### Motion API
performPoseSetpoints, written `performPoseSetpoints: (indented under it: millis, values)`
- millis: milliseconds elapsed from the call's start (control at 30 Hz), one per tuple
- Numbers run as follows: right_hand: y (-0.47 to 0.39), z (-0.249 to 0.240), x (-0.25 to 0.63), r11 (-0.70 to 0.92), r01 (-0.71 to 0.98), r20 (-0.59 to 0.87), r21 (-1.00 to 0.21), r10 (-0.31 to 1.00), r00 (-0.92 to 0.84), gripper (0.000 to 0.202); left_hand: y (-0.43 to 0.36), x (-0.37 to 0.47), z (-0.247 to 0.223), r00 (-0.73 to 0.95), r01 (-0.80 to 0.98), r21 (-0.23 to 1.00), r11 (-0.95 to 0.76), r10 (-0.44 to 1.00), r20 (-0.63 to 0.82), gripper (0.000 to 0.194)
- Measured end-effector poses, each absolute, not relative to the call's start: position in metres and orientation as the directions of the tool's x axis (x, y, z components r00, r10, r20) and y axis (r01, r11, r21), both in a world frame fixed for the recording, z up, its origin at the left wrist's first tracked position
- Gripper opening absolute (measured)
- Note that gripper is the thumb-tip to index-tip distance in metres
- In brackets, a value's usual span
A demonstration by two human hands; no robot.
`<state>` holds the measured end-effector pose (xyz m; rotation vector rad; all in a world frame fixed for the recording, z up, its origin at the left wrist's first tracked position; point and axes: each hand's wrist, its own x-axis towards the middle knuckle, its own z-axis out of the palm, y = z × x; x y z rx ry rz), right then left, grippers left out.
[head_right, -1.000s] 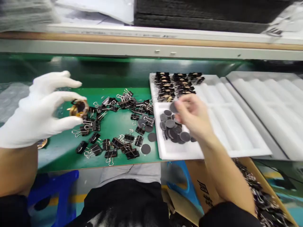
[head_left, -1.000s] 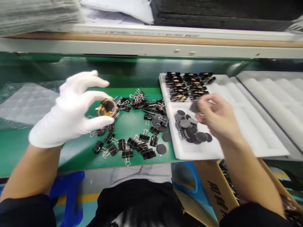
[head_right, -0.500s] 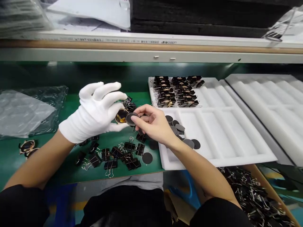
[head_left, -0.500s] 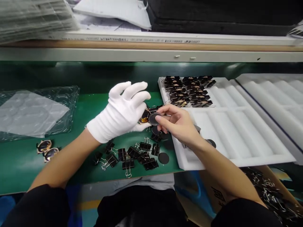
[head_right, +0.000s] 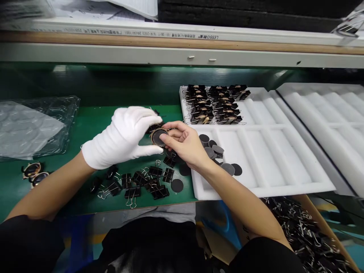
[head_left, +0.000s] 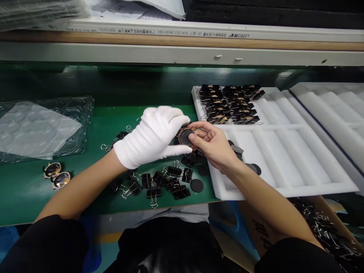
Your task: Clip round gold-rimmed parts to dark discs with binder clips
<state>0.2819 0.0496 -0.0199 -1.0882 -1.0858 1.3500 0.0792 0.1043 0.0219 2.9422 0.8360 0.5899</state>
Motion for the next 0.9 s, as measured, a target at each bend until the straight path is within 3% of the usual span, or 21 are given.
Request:
performPoseSetpoints:
  millis: [133, 233, 433, 567, 700, 833, 900]
  values:
    - [0.049, -0.021, 0.282, 0.054, -0.133, 0.046, -0.990, 0.997, 0.059, 0.045, 0.096, 0.079, 0.026, 0.738, 0.550, 0.412, -0.726, 0.654, 0.166, 0.043]
    - [0.048, -0.021, 0.283, 0.107, -0.088, 0.107, -0.990, 0.994, 0.009, 0.042, 0.092, 0.080, 0.026, 0.692, 0.536, 0.593, -0.601, 0.715, 0.100, 0.032]
    - [0.043, -0.019, 0.289, 0.165, -0.019, 0.166, -0.986, 0.974, -0.153, 0.022, 0.089, 0.080, 0.021, 0.684, 0.463, 0.759, -0.457, 0.729, 0.022, 0.036]
    - [0.038, -0.019, 0.292, 0.091, -0.041, 0.096, -0.995, 0.980, -0.173, 0.022, 0.086, 0.072, 0.030, 0.745, 0.438, 0.665, -0.605, 0.659, 0.109, 0.040]
    - [0.035, -0.023, 0.296, 0.016, -0.123, 0.026, -0.992, 0.997, -0.075, 0.020, 0.101, 0.034, 0.059, 0.747, 0.572, 0.502, -0.649, 0.665, 0.008, 0.042]
    - [0.036, -0.022, 0.300, -0.036, -0.237, -0.026, -0.971, 0.999, -0.043, 0.022, 0.120, -0.025, 0.053, 0.444, 0.894, 0.110, -0.434, 0.891, -0.093, 0.056]
    - [0.036, -0.018, 0.300, -0.041, -0.265, -0.021, -0.963, 0.997, -0.076, 0.021, 0.117, -0.047, 0.029, 0.292, 0.953, 0.096, -0.287, 0.955, -0.055, 0.069]
